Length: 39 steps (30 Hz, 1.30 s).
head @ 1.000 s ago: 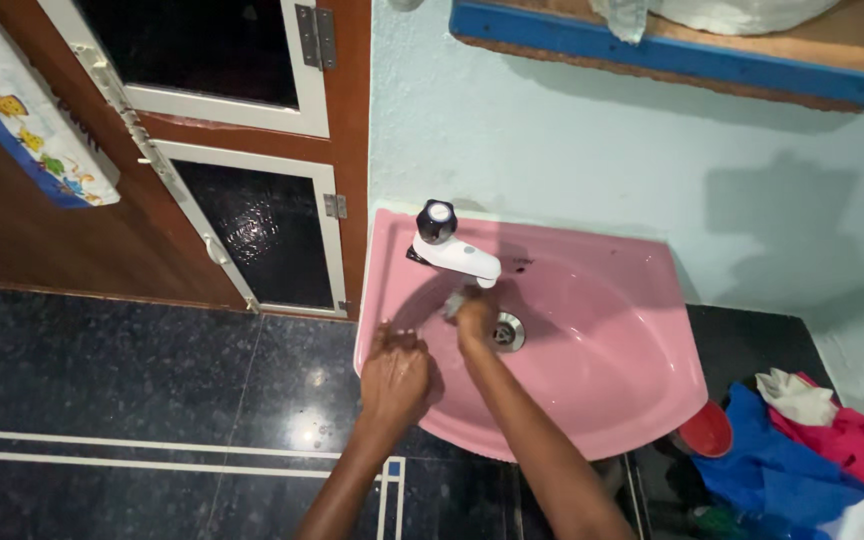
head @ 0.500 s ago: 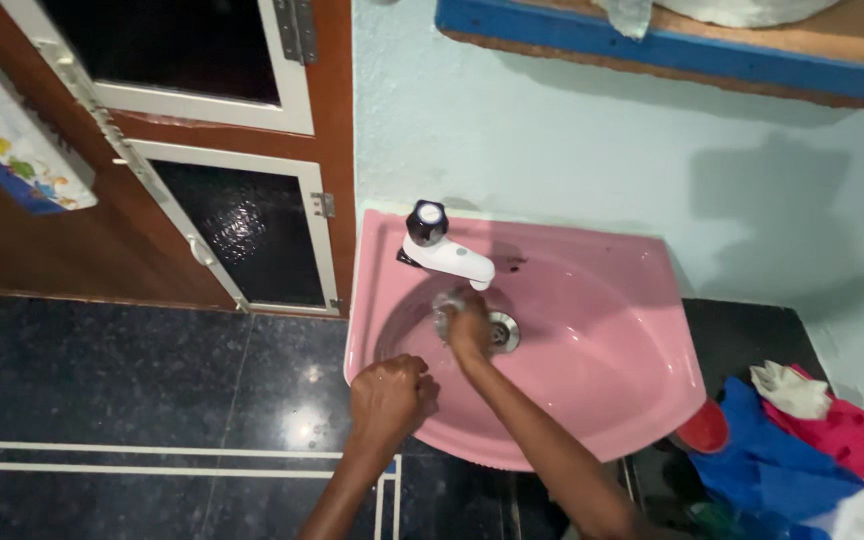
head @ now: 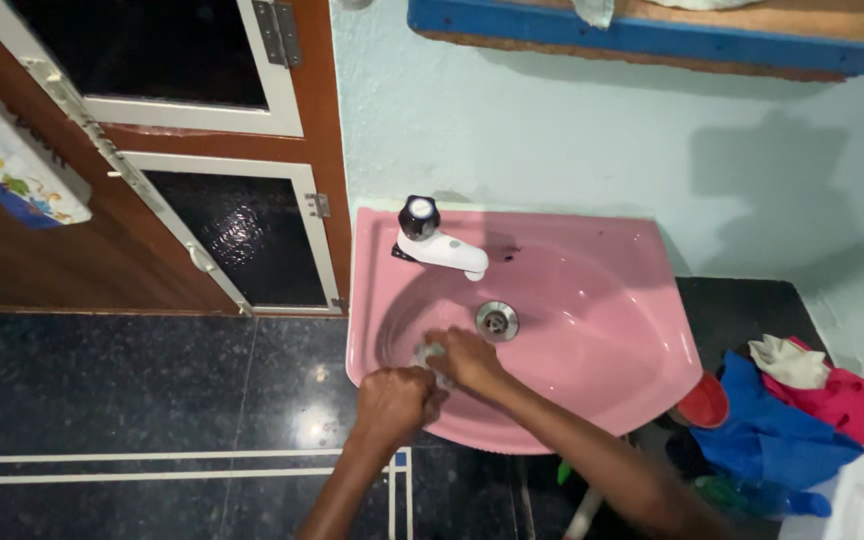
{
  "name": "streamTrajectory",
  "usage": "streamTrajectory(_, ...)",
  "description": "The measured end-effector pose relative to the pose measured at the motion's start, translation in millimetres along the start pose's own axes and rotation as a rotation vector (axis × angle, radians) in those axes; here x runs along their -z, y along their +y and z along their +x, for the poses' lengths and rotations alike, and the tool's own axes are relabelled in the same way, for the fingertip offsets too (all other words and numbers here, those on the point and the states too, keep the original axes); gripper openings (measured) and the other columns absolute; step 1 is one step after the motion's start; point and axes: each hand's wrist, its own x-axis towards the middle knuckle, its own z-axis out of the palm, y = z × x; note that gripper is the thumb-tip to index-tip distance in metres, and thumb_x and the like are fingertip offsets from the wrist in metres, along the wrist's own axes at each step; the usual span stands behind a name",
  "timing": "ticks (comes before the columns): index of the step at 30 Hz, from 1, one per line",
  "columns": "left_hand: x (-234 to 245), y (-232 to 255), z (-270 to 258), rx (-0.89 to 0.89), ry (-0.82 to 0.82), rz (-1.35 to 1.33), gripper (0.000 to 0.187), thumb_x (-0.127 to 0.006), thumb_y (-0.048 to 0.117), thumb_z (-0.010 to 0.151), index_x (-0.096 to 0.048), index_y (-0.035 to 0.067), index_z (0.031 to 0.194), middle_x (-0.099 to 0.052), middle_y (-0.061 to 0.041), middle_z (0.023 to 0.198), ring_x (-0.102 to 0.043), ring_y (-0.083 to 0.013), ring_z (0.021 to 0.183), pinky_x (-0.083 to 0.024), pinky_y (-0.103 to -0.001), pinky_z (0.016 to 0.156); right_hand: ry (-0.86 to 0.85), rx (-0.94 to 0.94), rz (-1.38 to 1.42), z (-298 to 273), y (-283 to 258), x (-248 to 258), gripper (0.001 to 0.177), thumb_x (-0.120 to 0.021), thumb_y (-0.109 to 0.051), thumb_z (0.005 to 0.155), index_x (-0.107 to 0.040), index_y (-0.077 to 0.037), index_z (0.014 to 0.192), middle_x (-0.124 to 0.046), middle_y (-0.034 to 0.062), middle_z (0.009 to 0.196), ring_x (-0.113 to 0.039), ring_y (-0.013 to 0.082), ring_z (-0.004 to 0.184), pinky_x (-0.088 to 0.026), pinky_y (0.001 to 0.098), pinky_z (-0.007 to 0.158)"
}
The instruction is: The person washes their hands under running water from a tap in a pink sink. They rub their hands together, rinse them, and then use a sponge to scrub the sink basin and faucet before rinsing the sponge and their hands again.
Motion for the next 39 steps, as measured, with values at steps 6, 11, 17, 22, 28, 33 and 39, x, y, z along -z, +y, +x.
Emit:
streamTrajectory(6,7,-1,4,-0.102,-0.125,0.082,0.03,-0.074,0.035,0.083,-0.07,0.012,0.066,-0.069,-0.011,0.066,-0.069,-0.0335,0.062,-0.052,-0.049,0.055,0.354,-0.14,-0.117,63,48,-19,0.032,-0.069,-0.025,0.087,-0.067,-0.019,0.118,-0.07,0.0151,0.111,-0.07,0.0367,0.098,-0.054,0.053,0.08)
streamTrajectory(11,16,-7,7,-0.174,-0.166,0.095,0.031,-0.072,0.034,0.084,-0.07,0.011,0.065,-0.068,-0.015,0.063,-0.068,-0.0365,0.061,-0.052,-0.051,0.055,0.142,-0.029,-0.117,28,41,-33,0.037,-0.069,-0.025,0.086,-0.066,-0.021,0.123,-0.063,0.0209,0.115,-0.068,0.039,0.097,-0.055,0.0511,0.08)
streamTrajectory(17,23,2,10,-0.174,-0.009,0.134,0.018,-0.068,0.018,0.069,-0.067,0.008,0.054,-0.065,-0.02,0.057,-0.067,-0.0381,0.055,-0.055,-0.049,0.058,-0.11,-0.072,-0.186,-51,103,19,0.032,-0.07,-0.031,0.087,-0.069,-0.029,0.118,-0.066,0.0142,0.108,-0.067,0.0358,0.098,-0.054,0.0498,0.084)
streamTrajectory(22,21,8,8,-0.121,-0.057,0.162,0.022,-0.065,0.02,0.072,-0.068,0.008,0.054,-0.065,-0.021,0.058,-0.068,-0.0367,0.055,-0.057,-0.047,0.061,0.179,-0.107,-0.181,-35,99,-2,0.051,-0.066,-0.019,0.083,-0.065,-0.032,0.132,-0.064,0.0179,0.108,-0.069,0.0381,0.09,-0.056,0.0492,0.078)
streamTrajectory(28,8,5,13,-0.054,-0.087,0.213,0.026,-0.063,0.028,0.078,-0.073,0.01,0.063,-0.069,-0.02,0.061,-0.07,-0.0361,0.057,-0.057,-0.048,0.066,-0.051,-0.082,-0.089,-18,40,-46,0.042,-0.063,-0.035,0.093,-0.062,-0.028,0.134,-0.067,0.0167,0.116,-0.068,0.0366,0.105,-0.055,0.0504,0.086)
streamTrajectory(33,9,2,24,-0.032,-0.241,0.345,0.038,-0.06,0.035,0.081,-0.075,0.006,0.062,-0.071,-0.02,0.067,-0.073,-0.0349,0.065,-0.056,-0.045,0.09,-0.217,-0.229,-0.255,-77,138,23,0.043,-0.067,-0.03,0.086,-0.068,-0.033,0.129,-0.068,0.0087,0.119,-0.066,0.0296,0.112,-0.055,0.045,0.091)
streamTrajectory(39,21,15,29,0.043,-0.417,0.323,0.043,-0.056,0.041,0.087,-0.078,0.006,0.075,-0.073,-0.02,0.079,-0.072,-0.0396,0.079,-0.057,-0.047,0.084,-0.28,-0.411,-0.516,-79,121,43,0.04,-0.062,-0.031,0.092,-0.064,-0.035,0.132,-0.059,0.0093,0.132,-0.062,0.0331,0.117,-0.055,0.0485,0.092)
